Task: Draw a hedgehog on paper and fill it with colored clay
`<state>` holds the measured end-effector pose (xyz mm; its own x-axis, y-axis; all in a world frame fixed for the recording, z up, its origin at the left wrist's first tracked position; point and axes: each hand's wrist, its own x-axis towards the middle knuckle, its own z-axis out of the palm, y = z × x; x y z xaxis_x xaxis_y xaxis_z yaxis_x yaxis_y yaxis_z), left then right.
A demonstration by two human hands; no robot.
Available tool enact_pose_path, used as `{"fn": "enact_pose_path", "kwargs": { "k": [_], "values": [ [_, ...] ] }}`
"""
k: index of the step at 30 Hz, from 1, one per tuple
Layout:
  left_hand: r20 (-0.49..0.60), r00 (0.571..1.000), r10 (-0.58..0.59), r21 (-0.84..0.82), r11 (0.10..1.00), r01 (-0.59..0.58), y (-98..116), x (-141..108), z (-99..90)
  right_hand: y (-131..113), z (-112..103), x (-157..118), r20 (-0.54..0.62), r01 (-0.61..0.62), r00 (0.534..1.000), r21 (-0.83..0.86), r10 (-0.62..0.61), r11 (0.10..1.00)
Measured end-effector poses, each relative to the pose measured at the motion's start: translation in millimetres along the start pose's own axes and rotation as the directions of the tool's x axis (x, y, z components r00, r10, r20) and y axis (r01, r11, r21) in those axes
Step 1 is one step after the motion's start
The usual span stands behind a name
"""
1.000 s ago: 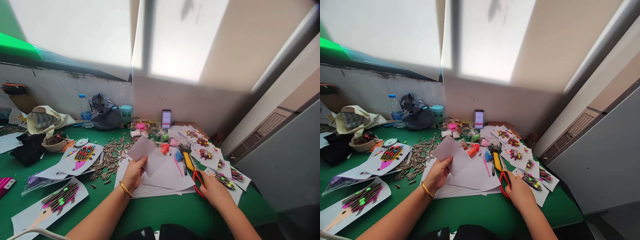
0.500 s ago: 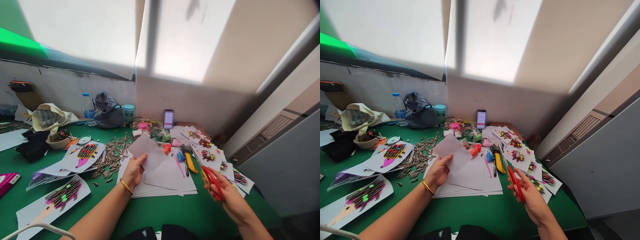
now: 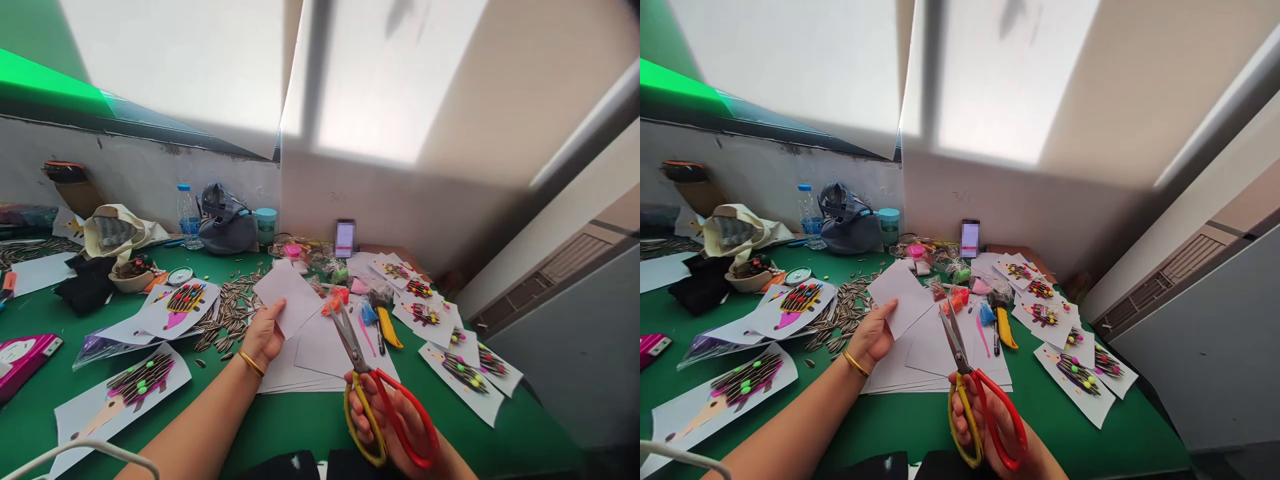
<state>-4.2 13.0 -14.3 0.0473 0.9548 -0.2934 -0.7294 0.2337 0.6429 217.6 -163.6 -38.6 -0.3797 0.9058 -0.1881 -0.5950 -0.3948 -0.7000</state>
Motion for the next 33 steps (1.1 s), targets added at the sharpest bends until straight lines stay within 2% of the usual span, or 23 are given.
{"fn": "enact_pose_path", "kwargs": {
  "k": [3, 7, 18, 26, 33],
  "values": [
    [-0.042, 0.999, 0.005, -0.041, 0.999, -0.006, 3, 3, -0.5, 1, 2, -2, 0.036, -0.04, 0.999, 0.007, 0.04, 0.999],
    [-0.034, 0.999, -0.014, -0.051, 0.999, 0.013, 2, 3, -0.8, 1, 7, 0, 0.093, -0.048, 0.995, 0.026, 0.045, 0.999],
    [-0.024, 0.999, -0.031, -0.058, 0.998, 0.03, 2, 1, -0.2, 1, 9, 4, 0.122, -0.069, 0.991, 0.054, 0.062, 0.996],
    [0.074, 0.997, -0.027, 0.001, 1.0, 0.027, -6, 1, -3.4, -7, 14, 14, 0.139, -0.046, 0.99, 0.057, 0.037, 0.997],
    [0.111, 0.993, 0.029, 0.041, 0.999, -0.033, -8, -2, -1.8, -7, 20, 29, 0.179, -0.038, 0.984, 0.096, 0.02, 0.995]
  ]
}}
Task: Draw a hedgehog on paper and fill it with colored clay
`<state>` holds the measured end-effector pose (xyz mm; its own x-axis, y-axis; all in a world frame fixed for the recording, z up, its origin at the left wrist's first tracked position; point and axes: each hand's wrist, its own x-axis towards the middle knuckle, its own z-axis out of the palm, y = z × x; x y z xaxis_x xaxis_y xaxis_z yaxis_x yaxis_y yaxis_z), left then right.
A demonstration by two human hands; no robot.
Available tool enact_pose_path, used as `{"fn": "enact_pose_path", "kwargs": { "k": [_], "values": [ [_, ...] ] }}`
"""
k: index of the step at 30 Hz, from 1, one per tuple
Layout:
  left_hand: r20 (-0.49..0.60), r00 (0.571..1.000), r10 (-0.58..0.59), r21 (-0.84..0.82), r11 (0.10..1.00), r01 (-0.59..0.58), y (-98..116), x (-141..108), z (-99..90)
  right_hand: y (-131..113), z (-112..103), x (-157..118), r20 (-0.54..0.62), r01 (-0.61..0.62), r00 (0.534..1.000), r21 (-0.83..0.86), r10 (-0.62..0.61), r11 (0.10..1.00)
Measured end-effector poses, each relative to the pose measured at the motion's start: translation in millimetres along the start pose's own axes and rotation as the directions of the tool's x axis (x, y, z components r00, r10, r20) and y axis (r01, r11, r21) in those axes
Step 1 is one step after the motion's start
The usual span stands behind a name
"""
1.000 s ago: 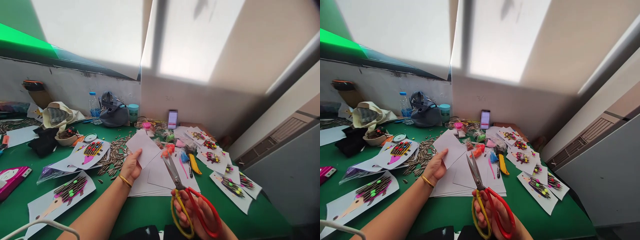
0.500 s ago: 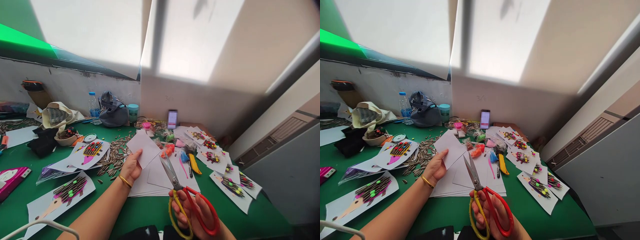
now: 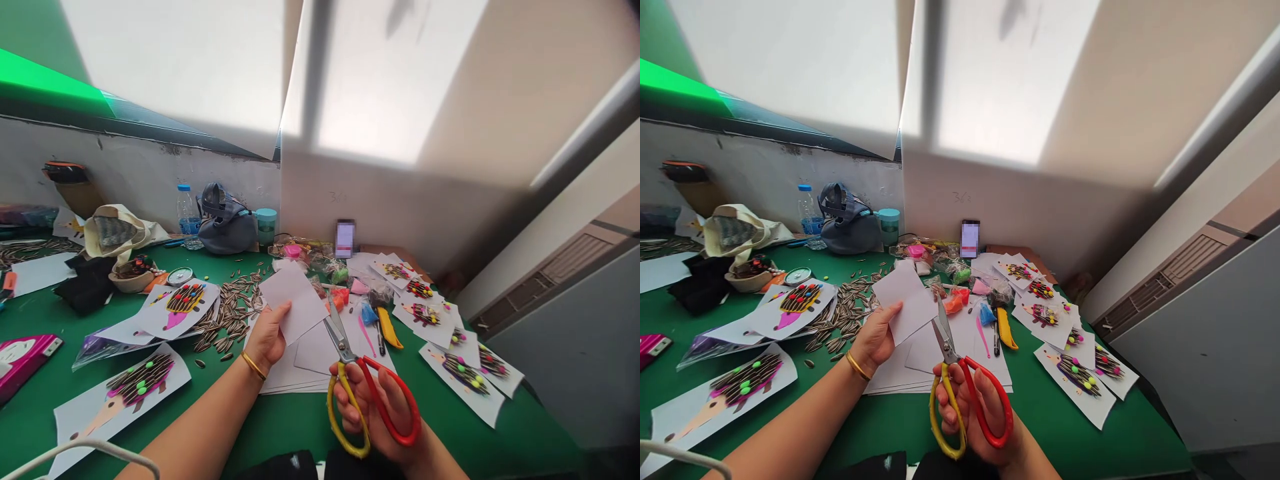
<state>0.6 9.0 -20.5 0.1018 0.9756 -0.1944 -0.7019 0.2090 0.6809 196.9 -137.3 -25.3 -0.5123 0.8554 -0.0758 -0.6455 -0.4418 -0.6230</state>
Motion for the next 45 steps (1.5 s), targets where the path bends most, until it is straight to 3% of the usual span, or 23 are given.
{"fn": "enact_pose_path", "kwargs": {
  "k": [10, 15, 22, 29, 45],
  "values": [
    [0.004, 0.997, -0.075, -0.091, 0.993, 0.075, -2, -2, 0.1, 1, -5, 6, 0.022, 0.031, 0.999, 0.062, -0.032, 0.998],
    [-0.026, 0.998, -0.058, -0.126, 0.991, 0.055, -3, -7, 6.5, 4, -5, 10, 0.018, 0.039, 0.999, 0.055, -0.04, 0.998],
    [-0.181, 0.963, 0.201, 0.028, 0.98, -0.199, -16, 0, 2.9, 10, -2, 18, 0.035, 0.026, 0.999, 0.057, -0.028, 0.998],
    [-0.136, 0.892, 0.431, 0.196, 0.894, -0.402, -21, 11, -8.3, 8, -1, 19, 0.067, -0.014, 0.998, 0.091, 0.008, 0.996],
    [-0.065, 0.931, 0.359, 0.132, 0.928, -0.348, -19, 4, 0.6, 6, 0, 15, 0.047, -0.012, 0.999, 0.167, 0.004, 0.986]
  ]
}}
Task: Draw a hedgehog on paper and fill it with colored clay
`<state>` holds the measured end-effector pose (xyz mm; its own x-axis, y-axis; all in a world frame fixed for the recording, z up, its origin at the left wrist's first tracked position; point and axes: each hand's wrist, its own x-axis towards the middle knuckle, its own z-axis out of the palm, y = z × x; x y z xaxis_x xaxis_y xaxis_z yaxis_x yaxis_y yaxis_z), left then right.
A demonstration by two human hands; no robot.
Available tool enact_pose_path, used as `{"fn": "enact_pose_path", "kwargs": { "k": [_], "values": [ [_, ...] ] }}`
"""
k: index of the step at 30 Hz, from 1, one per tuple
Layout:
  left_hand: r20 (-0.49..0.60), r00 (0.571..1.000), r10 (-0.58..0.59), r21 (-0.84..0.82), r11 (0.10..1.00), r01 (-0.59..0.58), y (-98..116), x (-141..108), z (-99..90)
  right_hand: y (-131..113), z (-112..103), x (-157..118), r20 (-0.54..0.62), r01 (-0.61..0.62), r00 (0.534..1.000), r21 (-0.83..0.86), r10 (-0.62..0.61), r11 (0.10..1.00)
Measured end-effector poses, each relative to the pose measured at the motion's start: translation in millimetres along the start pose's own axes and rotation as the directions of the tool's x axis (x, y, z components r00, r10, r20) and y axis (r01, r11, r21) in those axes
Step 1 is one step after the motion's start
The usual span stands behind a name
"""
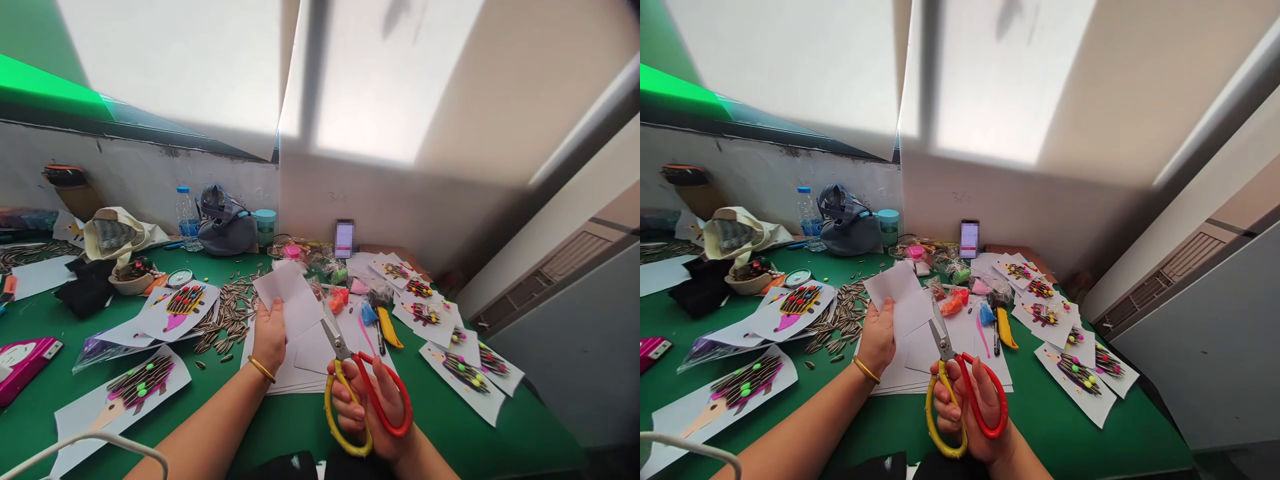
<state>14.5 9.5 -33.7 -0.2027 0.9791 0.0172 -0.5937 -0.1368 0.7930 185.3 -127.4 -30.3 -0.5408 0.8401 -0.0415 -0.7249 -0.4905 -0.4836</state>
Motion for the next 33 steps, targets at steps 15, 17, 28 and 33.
{"fn": "enact_pose_path", "kwargs": {
  "k": [15, 17, 28, 33],
  "values": [
    [-0.003, 0.999, -0.033, 0.043, 0.999, 0.033, 8, 0, 1.6, 2, -11, -4, 0.028, -0.013, 1.0, 0.023, 0.012, 1.0],
    [0.008, 0.999, -0.04, 0.039, 0.998, 0.039, 8, -1, 1.6, 1, -8, -5, 0.013, -0.025, 1.0, 0.007, 0.025, 1.0],
    [0.125, 0.986, -0.115, 0.079, 0.991, 0.105, 6, -15, 8.3, 0, 0, 4, 0.001, 0.024, 1.0, 0.011, -0.024, 1.0],
    [0.093, 0.987, -0.132, 0.052, 0.99, 0.128, 6, -15, 9.0, 3, -4, 7, -0.014, 0.065, 0.998, 0.051, -0.065, 0.997]
  ]
}}
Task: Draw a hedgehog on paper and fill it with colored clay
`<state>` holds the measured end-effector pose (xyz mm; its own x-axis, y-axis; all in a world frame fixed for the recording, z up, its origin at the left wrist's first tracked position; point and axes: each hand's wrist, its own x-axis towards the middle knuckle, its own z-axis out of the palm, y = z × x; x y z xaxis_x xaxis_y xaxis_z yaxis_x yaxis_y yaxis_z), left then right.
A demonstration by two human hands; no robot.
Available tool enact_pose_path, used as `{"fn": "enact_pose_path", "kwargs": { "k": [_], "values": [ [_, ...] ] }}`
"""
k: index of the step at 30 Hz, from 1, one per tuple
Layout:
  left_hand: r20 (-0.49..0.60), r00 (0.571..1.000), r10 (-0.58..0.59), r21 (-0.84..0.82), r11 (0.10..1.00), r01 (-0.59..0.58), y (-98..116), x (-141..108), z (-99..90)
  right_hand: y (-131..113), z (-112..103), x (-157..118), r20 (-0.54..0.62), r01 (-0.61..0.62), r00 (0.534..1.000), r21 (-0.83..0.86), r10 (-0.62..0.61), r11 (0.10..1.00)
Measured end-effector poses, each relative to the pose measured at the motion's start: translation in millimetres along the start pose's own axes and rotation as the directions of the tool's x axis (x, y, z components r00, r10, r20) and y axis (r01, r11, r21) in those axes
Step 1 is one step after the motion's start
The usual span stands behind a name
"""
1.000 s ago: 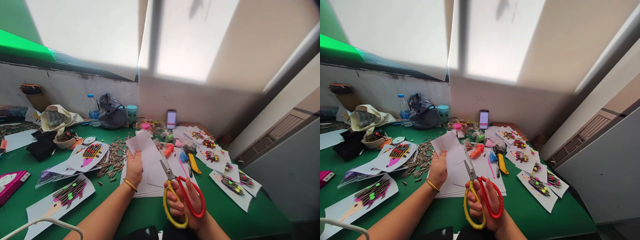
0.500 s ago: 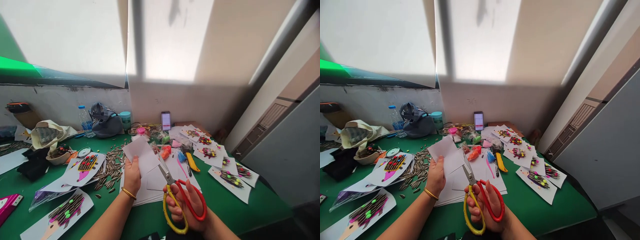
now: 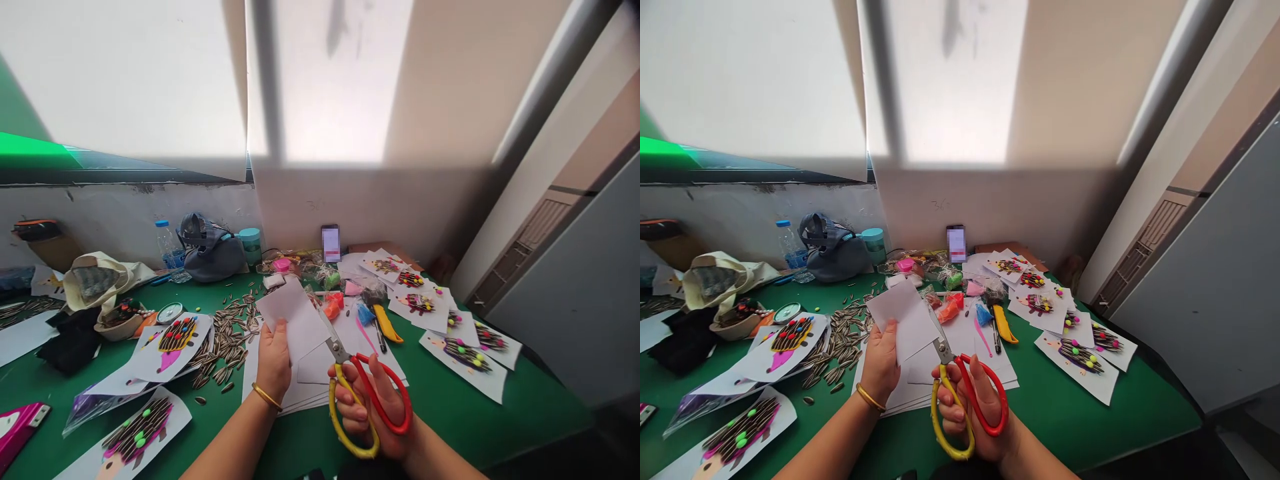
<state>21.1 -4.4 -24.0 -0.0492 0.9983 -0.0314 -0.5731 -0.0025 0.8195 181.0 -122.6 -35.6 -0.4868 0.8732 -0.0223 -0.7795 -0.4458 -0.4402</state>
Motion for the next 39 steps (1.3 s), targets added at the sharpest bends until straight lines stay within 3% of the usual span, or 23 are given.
{"fn": "enact_pose_path", "kwargs": {
  "k": [15, 22, 35, 39],
  "values": [
    [-0.053, 0.993, -0.104, -0.068, 0.993, 0.1, 6, -4, 0.5, 2, -6, -3, -0.025, -0.012, 1.0, -0.035, 0.011, 0.999],
    [0.034, 0.979, -0.2, -0.071, 0.977, 0.202, 3, -6, 1.1, -2, 1, -2, -0.039, -0.027, 0.999, -0.048, 0.025, 0.998],
    [0.012, 0.977, -0.212, -0.08, 0.974, 0.212, 7, -2, -0.5, -9, -2, -6, 0.003, -0.047, 0.999, -0.07, 0.047, 0.996],
    [0.036, 0.961, -0.276, -0.065, 0.959, 0.277, 7, -4, 0.7, -9, -3, -5, -0.018, -0.035, 0.999, -0.063, 0.034, 0.997]
  ]
}}
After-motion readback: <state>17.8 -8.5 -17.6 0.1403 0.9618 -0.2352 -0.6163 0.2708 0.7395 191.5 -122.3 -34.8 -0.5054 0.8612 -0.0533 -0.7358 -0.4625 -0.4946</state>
